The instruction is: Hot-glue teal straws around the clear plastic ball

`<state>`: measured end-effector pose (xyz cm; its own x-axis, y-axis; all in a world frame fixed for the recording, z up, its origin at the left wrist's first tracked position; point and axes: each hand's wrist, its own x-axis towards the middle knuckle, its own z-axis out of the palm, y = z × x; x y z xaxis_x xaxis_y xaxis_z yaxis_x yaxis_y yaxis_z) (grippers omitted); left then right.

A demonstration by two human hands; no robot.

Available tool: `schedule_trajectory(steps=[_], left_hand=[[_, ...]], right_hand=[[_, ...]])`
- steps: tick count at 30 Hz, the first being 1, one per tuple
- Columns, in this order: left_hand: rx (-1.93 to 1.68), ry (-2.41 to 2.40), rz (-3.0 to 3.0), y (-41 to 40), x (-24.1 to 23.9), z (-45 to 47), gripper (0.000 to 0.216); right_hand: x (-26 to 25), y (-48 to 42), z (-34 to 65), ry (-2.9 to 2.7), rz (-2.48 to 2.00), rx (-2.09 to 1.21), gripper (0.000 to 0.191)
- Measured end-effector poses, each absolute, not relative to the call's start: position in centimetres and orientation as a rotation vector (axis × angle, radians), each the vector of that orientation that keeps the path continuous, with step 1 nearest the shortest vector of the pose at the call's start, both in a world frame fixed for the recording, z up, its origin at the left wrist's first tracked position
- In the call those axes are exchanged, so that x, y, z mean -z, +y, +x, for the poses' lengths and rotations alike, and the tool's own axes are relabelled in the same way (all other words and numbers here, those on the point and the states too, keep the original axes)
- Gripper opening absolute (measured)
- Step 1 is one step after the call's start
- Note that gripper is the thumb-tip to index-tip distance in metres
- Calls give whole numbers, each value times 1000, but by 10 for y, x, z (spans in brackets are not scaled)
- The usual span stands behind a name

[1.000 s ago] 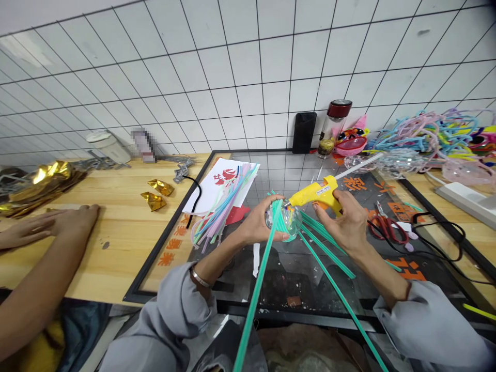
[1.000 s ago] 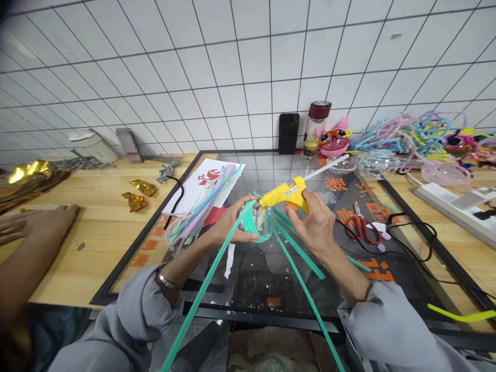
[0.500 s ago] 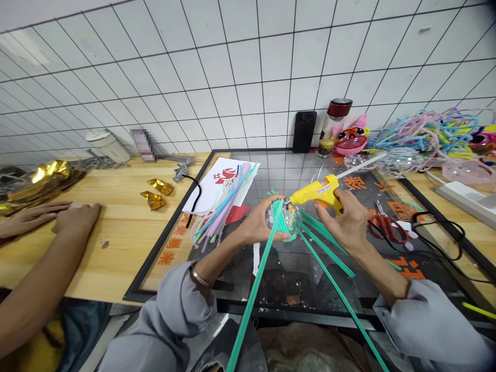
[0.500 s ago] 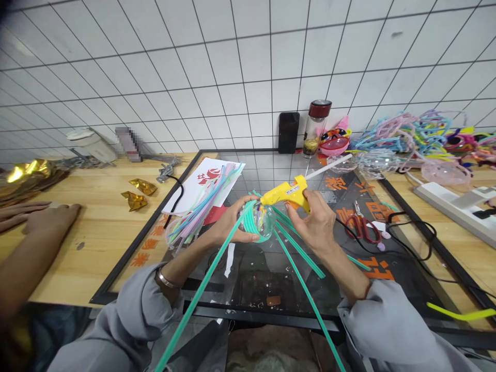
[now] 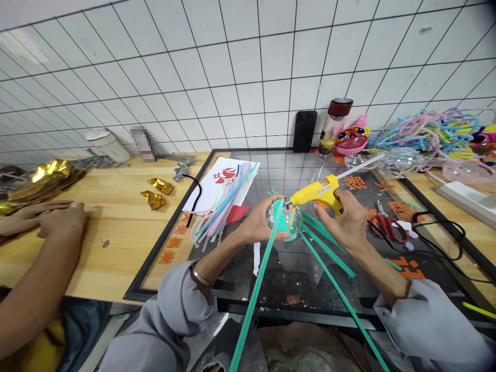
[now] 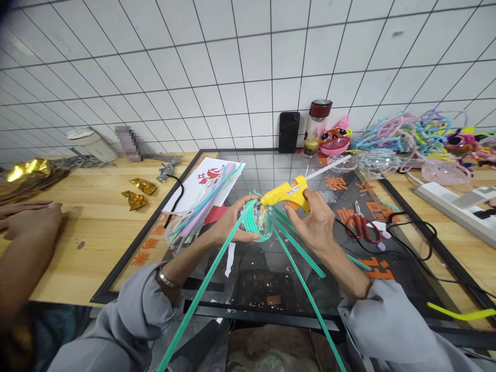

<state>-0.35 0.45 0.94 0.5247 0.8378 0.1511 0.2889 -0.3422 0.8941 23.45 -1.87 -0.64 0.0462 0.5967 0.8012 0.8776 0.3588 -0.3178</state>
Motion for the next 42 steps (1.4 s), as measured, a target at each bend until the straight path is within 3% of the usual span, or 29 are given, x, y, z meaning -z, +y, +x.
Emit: schedule_trajectory(steps=[42], left_hand=[[-782,903,1877,4,-9,-4,90]], right_hand=[[2,-19,237,-1670,-1245,367,22]])
